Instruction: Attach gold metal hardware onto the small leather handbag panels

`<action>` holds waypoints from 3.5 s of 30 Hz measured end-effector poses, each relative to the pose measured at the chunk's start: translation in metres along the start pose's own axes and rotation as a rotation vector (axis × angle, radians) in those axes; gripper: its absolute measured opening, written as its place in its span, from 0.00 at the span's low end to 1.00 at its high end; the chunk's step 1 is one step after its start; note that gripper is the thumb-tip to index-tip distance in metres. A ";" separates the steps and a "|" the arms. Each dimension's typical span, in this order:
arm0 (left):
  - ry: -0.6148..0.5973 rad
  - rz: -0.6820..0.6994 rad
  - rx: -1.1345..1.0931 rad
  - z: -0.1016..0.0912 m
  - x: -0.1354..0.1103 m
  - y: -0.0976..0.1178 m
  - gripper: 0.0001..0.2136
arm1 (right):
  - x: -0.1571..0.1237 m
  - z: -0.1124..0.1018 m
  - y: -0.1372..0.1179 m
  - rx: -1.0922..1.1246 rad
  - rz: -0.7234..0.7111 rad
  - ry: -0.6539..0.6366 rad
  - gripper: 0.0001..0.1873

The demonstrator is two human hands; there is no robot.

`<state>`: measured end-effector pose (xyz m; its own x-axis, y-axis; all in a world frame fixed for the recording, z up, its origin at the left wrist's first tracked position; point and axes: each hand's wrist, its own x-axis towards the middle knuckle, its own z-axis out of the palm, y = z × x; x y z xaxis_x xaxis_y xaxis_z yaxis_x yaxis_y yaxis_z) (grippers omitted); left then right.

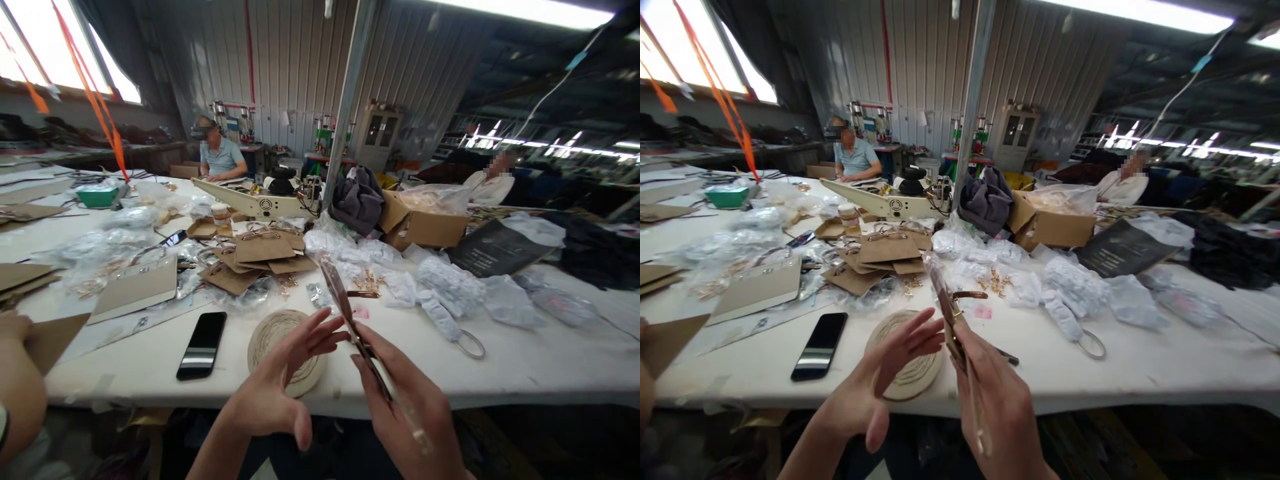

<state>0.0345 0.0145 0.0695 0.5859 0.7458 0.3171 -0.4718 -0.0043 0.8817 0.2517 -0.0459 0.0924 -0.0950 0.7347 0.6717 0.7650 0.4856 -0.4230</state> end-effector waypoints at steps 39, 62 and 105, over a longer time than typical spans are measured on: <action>0.304 -0.779 0.594 -0.080 -0.065 0.006 0.22 | 0.003 0.081 0.103 1.038 0.868 -0.529 0.22; 0.434 -0.703 1.268 -0.133 -0.038 -0.042 0.13 | 0.017 0.159 0.145 0.561 0.716 -0.529 0.14; 0.579 -0.521 0.957 -0.150 -0.062 -0.068 0.16 | 0.013 0.159 0.151 0.623 0.737 -0.630 0.31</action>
<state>-0.0683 0.0684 -0.0621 0.0666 0.9885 -0.1355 0.5455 0.0777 0.8345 0.2645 0.1122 -0.0600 -0.1915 0.9582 -0.2126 0.3360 -0.1395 -0.9315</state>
